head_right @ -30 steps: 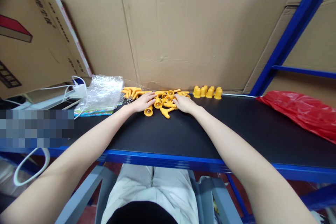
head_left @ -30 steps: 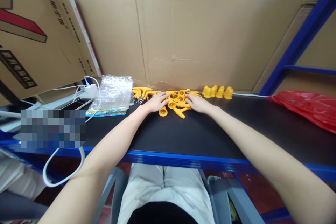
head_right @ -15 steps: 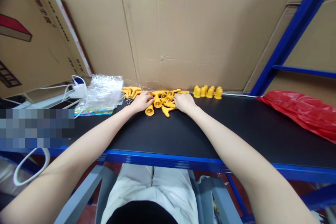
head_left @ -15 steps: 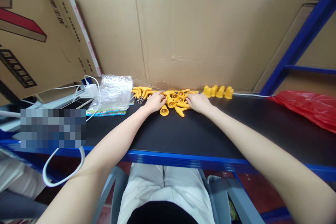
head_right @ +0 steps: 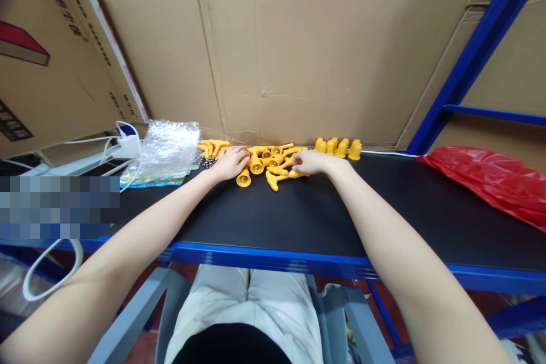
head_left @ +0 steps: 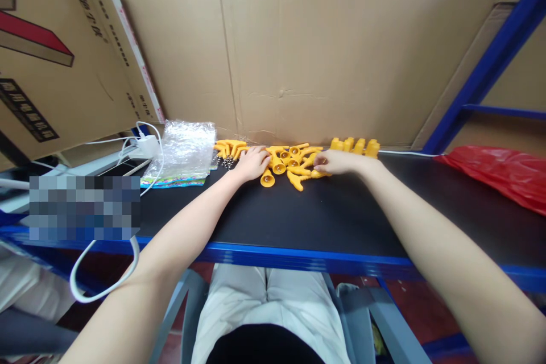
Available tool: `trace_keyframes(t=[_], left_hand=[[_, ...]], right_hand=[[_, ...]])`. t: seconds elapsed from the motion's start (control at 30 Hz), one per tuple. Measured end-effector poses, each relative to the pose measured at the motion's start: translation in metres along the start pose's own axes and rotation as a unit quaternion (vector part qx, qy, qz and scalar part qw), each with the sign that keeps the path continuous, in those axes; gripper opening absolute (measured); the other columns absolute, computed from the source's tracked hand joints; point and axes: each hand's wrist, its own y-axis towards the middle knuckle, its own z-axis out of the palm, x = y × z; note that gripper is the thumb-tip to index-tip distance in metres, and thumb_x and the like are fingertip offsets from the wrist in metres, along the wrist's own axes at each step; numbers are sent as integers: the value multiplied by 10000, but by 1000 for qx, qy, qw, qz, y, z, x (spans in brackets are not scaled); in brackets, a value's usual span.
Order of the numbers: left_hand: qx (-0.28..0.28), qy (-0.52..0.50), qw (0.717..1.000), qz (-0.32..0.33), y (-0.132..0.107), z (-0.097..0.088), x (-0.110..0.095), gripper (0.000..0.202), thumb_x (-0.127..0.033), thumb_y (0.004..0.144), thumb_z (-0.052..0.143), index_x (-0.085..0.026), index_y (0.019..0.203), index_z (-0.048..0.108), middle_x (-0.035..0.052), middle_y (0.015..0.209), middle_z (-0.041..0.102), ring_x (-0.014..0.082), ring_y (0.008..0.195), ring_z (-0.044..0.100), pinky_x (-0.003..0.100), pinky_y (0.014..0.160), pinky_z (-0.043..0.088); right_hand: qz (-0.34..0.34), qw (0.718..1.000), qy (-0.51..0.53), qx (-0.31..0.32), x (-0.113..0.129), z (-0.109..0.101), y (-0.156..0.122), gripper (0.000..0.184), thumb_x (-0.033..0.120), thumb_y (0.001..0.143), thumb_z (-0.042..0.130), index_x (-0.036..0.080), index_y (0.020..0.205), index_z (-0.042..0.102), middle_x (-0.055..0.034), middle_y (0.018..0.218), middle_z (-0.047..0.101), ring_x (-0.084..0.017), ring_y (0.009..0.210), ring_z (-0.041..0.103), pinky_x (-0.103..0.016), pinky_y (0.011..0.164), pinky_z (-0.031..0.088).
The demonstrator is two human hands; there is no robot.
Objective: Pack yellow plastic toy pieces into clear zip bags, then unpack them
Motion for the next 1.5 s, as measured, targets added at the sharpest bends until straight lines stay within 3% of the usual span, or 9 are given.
trace_keyframes(t=[0.17,0.37,0.5,0.63,0.8,0.9,1.1,1.37,1.5], left_hand=[[34,-42,998,35,-1,-7,-4,506,-520,902,258,-222,1229,504,80,1417,381,255,1308,308,495,1044,264],[76,-75,994,21,-2,-1,-14,585,-561,904,161,-231,1314,417,68,1455,324,246,1346,254,487,1076,205],[13,-63,998,6,-2,4,-23,527,-485,930,175,-206,1303,421,78,1431,363,232,1326,297,454,1067,241],[-43,-53,998,17,-4,3,-32,495,-440,942,192,-172,1280,433,96,1367,444,226,1273,376,411,1043,292],[-103,-70,991,45,-9,-6,-42,535,-440,941,220,-154,1393,228,140,1387,407,248,1249,406,421,1011,322],[-130,-68,987,64,-11,-15,-48,548,-443,933,261,-201,1415,162,128,1362,427,249,1191,458,413,974,360],[-113,-14,993,-4,-11,-31,-47,356,-306,898,377,-227,1237,457,97,1141,551,224,973,582,342,817,455],[-71,26,997,-25,-12,-36,-48,361,-249,807,476,-243,1167,511,69,1069,627,245,958,601,362,800,453],[-71,33,997,-18,-11,-34,-51,357,-258,796,477,-229,1148,525,74,1042,648,242,921,617,352,773,460]], right_hand=[[-39,999,9,26,-5,4,0,268,451,722,633,255,895,691,-59,932,685,-253,828,624,-383,734,475],[-2,999,-32,8,17,4,-4,209,262,687,683,208,887,653,-70,956,666,-265,871,610,-368,759,453],[7,989,-114,-96,31,-6,-11,140,190,754,588,194,893,606,-100,958,653,-263,877,594,-374,778,411],[-12,952,-193,-236,36,-18,-16,179,160,810,465,159,964,556,-122,965,627,-264,959,541,-440,914,305],[-8,924,-194,-329,42,-21,-18,226,192,853,387,141,1017,533,-132,942,608,-266,934,518,-440,916,251],[-34,927,-182,-326,52,-14,-16,248,218,874,351,139,1026,530,-141,936,602,-273,908,510,-414,843,270],[-92,926,-182,-317,73,1,-12,344,303,922,279,99,1031,533,-157,965,598,-261,888,514,-354,788,281],[-85,950,-167,-249,69,6,-7,334,269,918,271,128,1049,544,-132,1004,636,-249,908,552,-426,910,223],[-94,943,-178,-265,70,4,-8,241,230,869,372,127,1008,540,-132,952,633,-257,904,555,-407,891,245]])
